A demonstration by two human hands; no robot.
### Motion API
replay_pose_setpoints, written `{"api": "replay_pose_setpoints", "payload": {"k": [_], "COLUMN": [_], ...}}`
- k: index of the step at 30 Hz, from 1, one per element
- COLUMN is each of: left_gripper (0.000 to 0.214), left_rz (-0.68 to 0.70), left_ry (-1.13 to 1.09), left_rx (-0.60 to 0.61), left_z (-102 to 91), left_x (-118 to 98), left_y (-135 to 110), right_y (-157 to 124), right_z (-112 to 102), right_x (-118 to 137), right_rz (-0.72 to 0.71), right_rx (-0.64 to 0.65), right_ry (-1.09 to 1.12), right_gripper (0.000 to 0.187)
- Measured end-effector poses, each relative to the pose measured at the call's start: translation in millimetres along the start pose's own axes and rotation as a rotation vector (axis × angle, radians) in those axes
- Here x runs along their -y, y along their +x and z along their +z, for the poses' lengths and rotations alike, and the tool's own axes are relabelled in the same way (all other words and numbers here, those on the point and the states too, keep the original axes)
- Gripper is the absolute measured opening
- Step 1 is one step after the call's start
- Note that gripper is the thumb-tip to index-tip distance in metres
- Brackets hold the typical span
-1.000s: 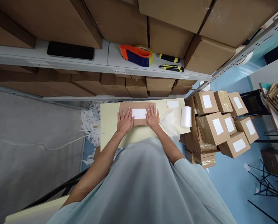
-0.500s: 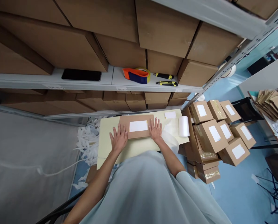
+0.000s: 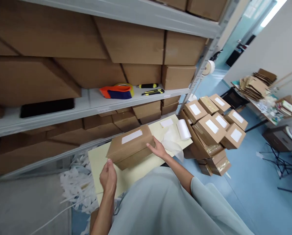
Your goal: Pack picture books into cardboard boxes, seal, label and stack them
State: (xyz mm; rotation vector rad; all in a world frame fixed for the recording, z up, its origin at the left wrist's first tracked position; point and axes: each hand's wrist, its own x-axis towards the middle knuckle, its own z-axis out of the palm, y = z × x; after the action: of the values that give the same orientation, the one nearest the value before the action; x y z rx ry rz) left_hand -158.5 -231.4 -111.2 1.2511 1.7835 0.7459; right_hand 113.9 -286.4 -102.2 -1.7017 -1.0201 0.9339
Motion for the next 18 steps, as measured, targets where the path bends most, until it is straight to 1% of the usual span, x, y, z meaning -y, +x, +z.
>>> {"api": "replay_pose_setpoints", "payload": {"k": [2, 3, 5, 7, 9, 11, 13, 16, 18], "left_gripper": [0.066, 0.066, 0.066, 0.065, 0.063, 0.062, 0.063, 0.058, 0.052], "left_rz": [0.049, 0.095, 0.203, 0.282, 0.375, 0.456, 0.514, 0.643, 0.76], "left_ry": [-0.075, -0.128, -0.238, -0.313, -0.342, -0.349, -0.327, -0.229, -0.141], "left_rx": [-0.066, -0.08, -0.068, -0.02, 0.057, 0.166, 0.329, 0.621, 0.797], "left_z": [-6.8, -7.7, -3.5, 7.2, 21.6, 37.4, 53.3, 77.0, 94.0], "left_x": [-23.2, -36.8, -66.4, -95.8, -121.1, -139.5, -150.6, -155.8, -153.7], "left_y": [-7.3, -12.8, -28.6, -51.2, -79.7, -111.9, -146.0, -197.0, -229.3], "right_y": [-5.4, -11.9, -34.1, -70.3, -119.1, -175.8, -234.7, -315.4, -359.1], "right_z": [-13.7, -23.4, -46.8, -71.4, -92.8, -108.3, -117.2, -122.3, -126.2], "right_x": [27.1, 39.1, 57.5, 67.5, 69.6, 65.5, 57.3, 41.5, 29.0], "right_rz": [-0.082, -0.109, -0.136, -0.123, -0.072, 0.003, 0.089, 0.216, 0.298], "right_rx": [-0.079, -0.121, -0.229, -0.367, -0.522, -0.682, -0.849, -1.095, -1.228], "right_ry": [0.011, -0.004, -0.026, -0.03, -0.005, 0.043, 0.098, 0.16, 0.178], "right_gripper": [0.082, 0.085, 0.089, 0.091, 0.091, 0.09, 0.091, 0.089, 0.085]}}
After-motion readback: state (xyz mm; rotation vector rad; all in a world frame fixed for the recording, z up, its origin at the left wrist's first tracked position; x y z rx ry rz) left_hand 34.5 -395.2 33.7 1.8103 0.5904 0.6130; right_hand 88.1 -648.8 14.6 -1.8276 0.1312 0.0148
